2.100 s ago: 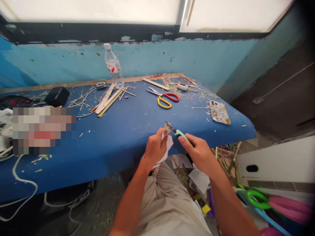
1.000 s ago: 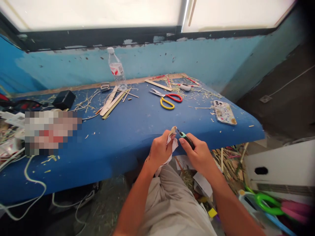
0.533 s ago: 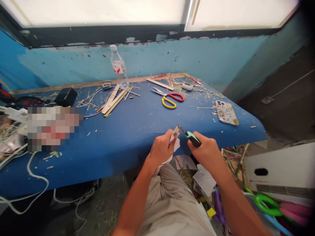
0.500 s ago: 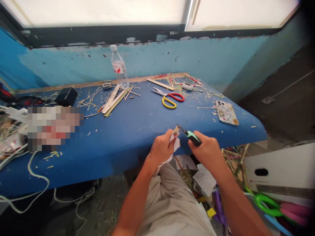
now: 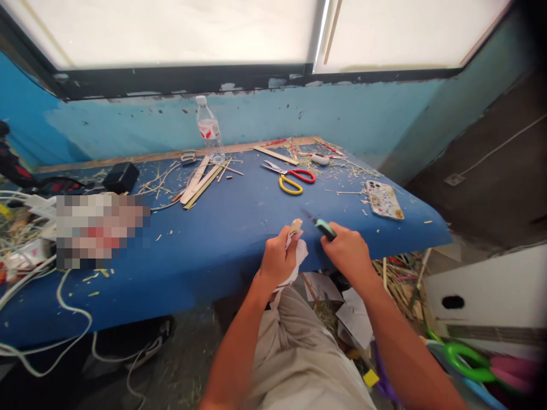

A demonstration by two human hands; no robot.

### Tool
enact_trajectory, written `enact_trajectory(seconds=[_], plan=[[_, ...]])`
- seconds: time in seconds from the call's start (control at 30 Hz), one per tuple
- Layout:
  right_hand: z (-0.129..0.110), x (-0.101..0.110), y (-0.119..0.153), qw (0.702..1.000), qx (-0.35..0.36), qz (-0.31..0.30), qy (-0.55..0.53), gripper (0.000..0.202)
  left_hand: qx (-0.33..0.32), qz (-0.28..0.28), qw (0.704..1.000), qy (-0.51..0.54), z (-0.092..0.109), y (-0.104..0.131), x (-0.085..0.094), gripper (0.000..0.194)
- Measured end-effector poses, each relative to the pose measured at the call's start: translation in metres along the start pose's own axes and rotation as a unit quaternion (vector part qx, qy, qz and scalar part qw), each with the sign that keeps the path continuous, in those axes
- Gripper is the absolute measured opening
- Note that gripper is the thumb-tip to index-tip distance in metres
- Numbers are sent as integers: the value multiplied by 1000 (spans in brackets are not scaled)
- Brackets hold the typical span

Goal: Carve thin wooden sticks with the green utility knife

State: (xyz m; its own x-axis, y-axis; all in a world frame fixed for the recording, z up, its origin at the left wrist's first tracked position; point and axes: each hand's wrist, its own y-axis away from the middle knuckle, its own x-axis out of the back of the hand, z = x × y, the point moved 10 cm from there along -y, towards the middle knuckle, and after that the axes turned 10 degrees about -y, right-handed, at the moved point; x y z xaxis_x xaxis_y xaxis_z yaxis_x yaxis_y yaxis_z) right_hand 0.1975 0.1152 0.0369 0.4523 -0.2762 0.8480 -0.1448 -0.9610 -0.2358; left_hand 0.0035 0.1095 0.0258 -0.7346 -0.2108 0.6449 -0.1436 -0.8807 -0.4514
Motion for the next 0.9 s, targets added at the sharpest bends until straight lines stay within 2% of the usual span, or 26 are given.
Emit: enact_trajectory(seconds=[0.07, 0.13, 0.2, 0.3, 0.4, 0.53, 0.63, 0.77, 0.9], plan=[[9, 15, -2, 999, -9, 42, -27, 14, 2, 28, 1000, 7, -2, 2, 4, 40], [9, 28, 2, 995, 12, 64, -76, 23, 9, 22, 1000, 10, -2, 2, 3, 40], [2, 31, 10, 990, 42, 38, -127, 31, 10, -5, 1000, 12, 1, 0, 0, 38], [-14, 22, 20, 980, 74, -25, -184, 38, 9, -30, 999, 12, 5, -3, -3, 36], [-22, 13, 23, 974, 81, -36, -206, 37, 4, -41, 999, 6, 7, -4, -6, 34], [-25, -2, 21, 973, 80, -74, -204, 31, -14, -54, 998, -12, 8, -3, -11, 32], [-25, -6, 21, 974, 76, -82, -197, 28, -19, -55, 998, -26, 9, -3, -12, 33], [-23, -2, 23, 983, 68, -55, -163, 23, -17, -54, 998, -33, 8, -4, -13, 31], [-20, 1, 26, 995, 53, -10, -80, 17, -10, -51, 998, -32, 8, -4, -13, 31]])
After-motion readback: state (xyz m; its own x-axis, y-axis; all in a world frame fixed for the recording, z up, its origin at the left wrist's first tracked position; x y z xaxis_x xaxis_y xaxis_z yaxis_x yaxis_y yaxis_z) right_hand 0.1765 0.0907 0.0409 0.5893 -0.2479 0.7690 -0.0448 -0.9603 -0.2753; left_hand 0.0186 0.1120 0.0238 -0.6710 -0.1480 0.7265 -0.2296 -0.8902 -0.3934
